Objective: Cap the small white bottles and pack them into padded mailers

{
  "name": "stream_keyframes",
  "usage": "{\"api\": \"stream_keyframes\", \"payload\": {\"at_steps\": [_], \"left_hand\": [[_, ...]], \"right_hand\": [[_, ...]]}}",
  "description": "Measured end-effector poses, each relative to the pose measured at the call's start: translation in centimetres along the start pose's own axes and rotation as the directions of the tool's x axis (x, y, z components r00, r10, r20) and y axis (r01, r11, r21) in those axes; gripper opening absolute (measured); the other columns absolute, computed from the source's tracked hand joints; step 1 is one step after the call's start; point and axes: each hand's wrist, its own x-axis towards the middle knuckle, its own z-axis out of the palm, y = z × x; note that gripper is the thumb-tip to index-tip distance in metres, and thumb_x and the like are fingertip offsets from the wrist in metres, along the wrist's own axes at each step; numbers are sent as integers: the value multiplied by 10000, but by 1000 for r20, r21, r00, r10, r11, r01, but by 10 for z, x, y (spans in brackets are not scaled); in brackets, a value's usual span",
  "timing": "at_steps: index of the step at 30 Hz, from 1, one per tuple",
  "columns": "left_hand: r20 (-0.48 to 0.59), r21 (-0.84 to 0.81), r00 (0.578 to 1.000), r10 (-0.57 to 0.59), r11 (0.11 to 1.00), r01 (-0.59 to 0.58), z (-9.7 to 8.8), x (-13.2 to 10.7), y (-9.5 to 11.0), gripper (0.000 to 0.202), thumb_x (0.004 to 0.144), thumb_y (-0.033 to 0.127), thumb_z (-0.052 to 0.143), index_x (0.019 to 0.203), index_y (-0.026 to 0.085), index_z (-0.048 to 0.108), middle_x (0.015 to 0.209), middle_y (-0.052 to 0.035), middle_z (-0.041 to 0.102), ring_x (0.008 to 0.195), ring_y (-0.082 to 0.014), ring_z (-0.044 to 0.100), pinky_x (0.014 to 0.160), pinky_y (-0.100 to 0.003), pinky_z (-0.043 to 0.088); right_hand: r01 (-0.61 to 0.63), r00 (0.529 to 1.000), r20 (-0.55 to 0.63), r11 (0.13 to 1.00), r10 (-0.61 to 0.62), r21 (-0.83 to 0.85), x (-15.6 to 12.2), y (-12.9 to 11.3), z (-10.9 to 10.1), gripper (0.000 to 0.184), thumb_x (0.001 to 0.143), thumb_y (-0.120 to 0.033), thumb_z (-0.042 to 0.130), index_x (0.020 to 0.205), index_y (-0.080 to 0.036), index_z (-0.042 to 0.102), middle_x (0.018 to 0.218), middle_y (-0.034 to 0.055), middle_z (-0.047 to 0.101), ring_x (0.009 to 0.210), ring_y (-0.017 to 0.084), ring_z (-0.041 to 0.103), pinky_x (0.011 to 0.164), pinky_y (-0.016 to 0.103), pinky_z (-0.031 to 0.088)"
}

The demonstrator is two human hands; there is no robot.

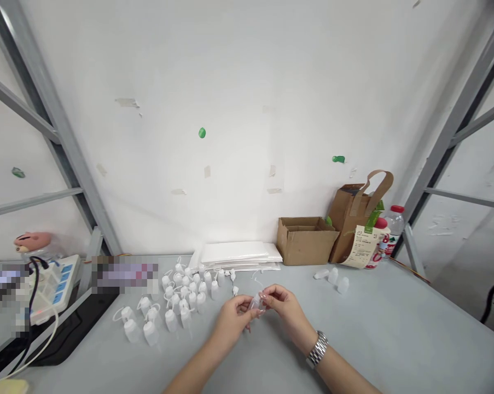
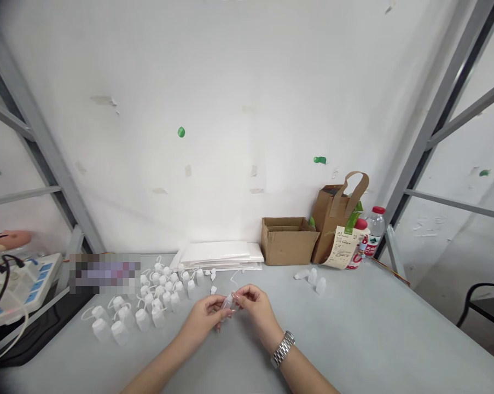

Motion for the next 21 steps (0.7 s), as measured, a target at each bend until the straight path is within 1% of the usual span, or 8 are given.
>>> {"api": "stream_keyframes", "payload": {"at_steps": [4, 7, 9, 12, 14, 17, 19, 21], "left_hand": [[-12, 26, 1000, -10, 1000, 11, 1, -2, -1, 329, 540, 343, 706, 776, 118, 663, 635, -16, 607, 555, -127, 501, 449, -226, 410], [-21, 38, 1000, -3, 999, 4, 2, -3, -1, 330, 538, 340, 714, 784, 124, 667, 640, -17, 606, 583, -138, 512, 439, -221, 414], [-26, 37, 1000, 1, 999, 0, 2, -2, -1, 316, 538, 340, 715, 773, 131, 673, 647, -23, 617, 600, -143, 519, 442, -218, 416], [-36, -6, 999, 2, 1000, -2, 3, -2, -1, 343, 526, 355, 724, 783, 135, 672, 667, -33, 624, 629, -158, 538, 452, -229, 434], [-58, -65, 998, 18, 998, -21, 3, -2, -1, 416, 523, 361, 728, 864, 133, 658, 662, -26, 602, 647, -172, 556, 463, -247, 461], [-67, -124, 996, 51, 991, -59, 3, -3, -1, 512, 569, 339, 705, 1029, 140, 605, 652, -5, 569, 672, -180, 578, 487, -261, 496], [-48, -122, 997, 66, 990, -71, 3, -4, -1, 519, 614, 319, 673, 1097, 154, 576, 674, -5, 569, 695, -178, 590, 495, -254, 506], [-34, -102, 996, 81, 991, -84, 4, -7, -1, 497, 651, 307, 642, 1124, 171, 569, 708, -11, 575, 724, -182, 605, 493, -245, 508]], "right_hand": [[38, 999, -29, 999, -37, 22, 1, -3, 1, 324, 508, -390, 807, 625, -187, 584, 623, -27, 599, 595, 126, 526, 600, 262, 401], [71, 997, -10, 997, -71, 27, 1, -4, 1, 336, 514, -380, 809, 660, -196, 570, 661, -21, 614, 621, 134, 547, 609, 267, 417], [99, 995, 4, 995, -99, -33, -1, -5, 1, 312, 550, -393, 790, 693, -197, 594, 686, -10, 624, 630, 139, 550, 615, 273, 424], [158, 987, 11, 970, -159, -182, -5, -6, 1, 258, 624, -413, 741, 746, -202, 655, 770, 20, 646, 688, 158, 561, 669, 295, 439], [193, 981, 19, 952, -194, -238, -7, -5, 1, 239, 669, -427, 703, 775, -213, 689, 822, 37, 647, 743, 174, 569, 703, 305, 444], [226, 973, 9, 950, -230, -217, -8, -4, 1, 242, 697, -455, 669, 779, -233, 716, 824, 44, 626, 786, 191, 573, 705, 309, 453], [228, 972, -9, 956, -234, -187, -7, -3, 1, 236, 684, -459, 678, 747, -236, 720, 798, 40, 614, 780, 193, 571, 698, 309, 454], [212, 975, -23, 961, -220, -177, -6, -3, 0, 219, 669, -443, 697, 723, -231, 715, 781, 35, 607, 754, 188, 567, 686, 308, 450]]}}
